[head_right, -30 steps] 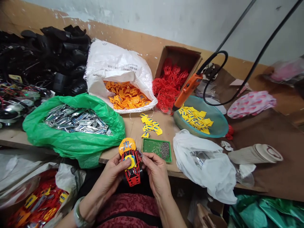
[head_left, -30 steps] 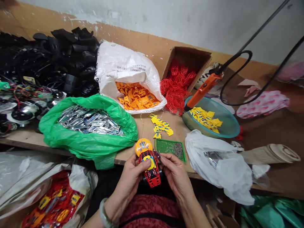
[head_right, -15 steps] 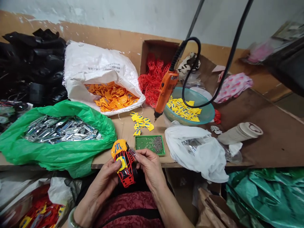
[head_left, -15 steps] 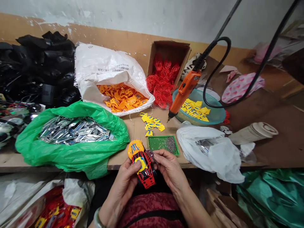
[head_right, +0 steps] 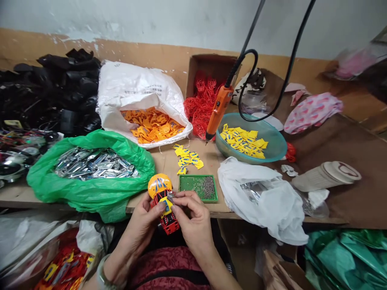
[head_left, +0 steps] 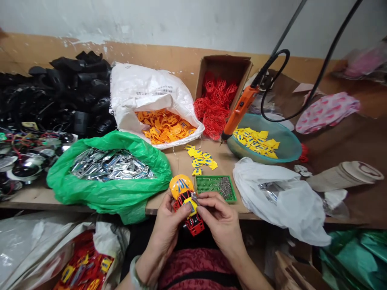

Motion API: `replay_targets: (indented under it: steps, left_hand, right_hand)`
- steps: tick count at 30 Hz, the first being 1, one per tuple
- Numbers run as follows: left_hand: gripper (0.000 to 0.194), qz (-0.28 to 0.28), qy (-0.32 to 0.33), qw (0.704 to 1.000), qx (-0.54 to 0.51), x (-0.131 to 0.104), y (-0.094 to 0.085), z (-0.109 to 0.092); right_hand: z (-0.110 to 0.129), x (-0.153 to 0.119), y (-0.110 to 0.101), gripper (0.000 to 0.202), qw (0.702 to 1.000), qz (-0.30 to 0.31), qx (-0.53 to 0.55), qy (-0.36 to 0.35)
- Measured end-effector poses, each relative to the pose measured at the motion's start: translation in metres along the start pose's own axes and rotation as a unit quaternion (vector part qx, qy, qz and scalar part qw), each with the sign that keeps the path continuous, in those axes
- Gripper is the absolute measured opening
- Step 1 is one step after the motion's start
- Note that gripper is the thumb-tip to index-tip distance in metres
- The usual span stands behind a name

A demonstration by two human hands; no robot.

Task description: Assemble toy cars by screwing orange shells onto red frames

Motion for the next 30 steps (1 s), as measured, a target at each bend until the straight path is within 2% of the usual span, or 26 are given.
replay_targets:
  steps: [4,7,9,12,15,18,24,30]
  left_hand:
    - [0.053,0.039,-0.05,0.998,-0.017,-0.007,0.002,-0.001]
    - [0.052,0.051,-0.063,0.997,-0.01,-0.011,-0.001,-0.004]
    - [0.053,0.045,-0.064,0.997,0.0,-0.012,-0.005,-0.005]
    - [0.052,0.011,-0.057,0.998,0.026,-0.009,-0.013,-0.006]
    - [0.05,-0.017,-0.034,0.998,0.042,-0.006,-0.017,-0.01]
    - [0.05,-0.02,-0.02,0.999,0.043,-0.006,-0.014,-0.012]
    - [0.05,-0.027,-0.031,0.999,0.028,-0.006,-0.012,-0.008]
    - [0.05,-0.023,-0.033,0.999,0.028,-0.003,-0.013,-0.006]
  right_hand:
    - [-0.005,0.002,-0.003,0.014,1.0,0.013,-0.017,-0.003]
    - [-0.007,0.004,-0.003,0.014,0.999,0.028,-0.021,0.003]
    - [-0.003,0.004,-0.004,0.015,0.999,0.023,-0.028,-0.01]
    - [0.014,0.002,-0.003,0.021,0.996,0.008,-0.068,-0.065]
    - [0.033,-0.001,0.007,0.027,0.983,0.033,-0.125,-0.129]
    - [0.043,-0.003,0.017,0.029,0.97,0.061,-0.162,-0.171]
    - [0.047,-0.004,0.026,0.03,0.953,0.075,-0.202,-0.213]
    - [0.046,-0.008,0.027,0.033,0.951,0.079,-0.209,-0.215]
Point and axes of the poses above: each hand's wrist, its own x-axis towards the middle knuckle, its own y-axis out of the palm, z = x × y, the point moved 8 cm from there along x, towards the middle knuckle, and after that the axes turned 4 degrees about -x, right-handed, at the moved point
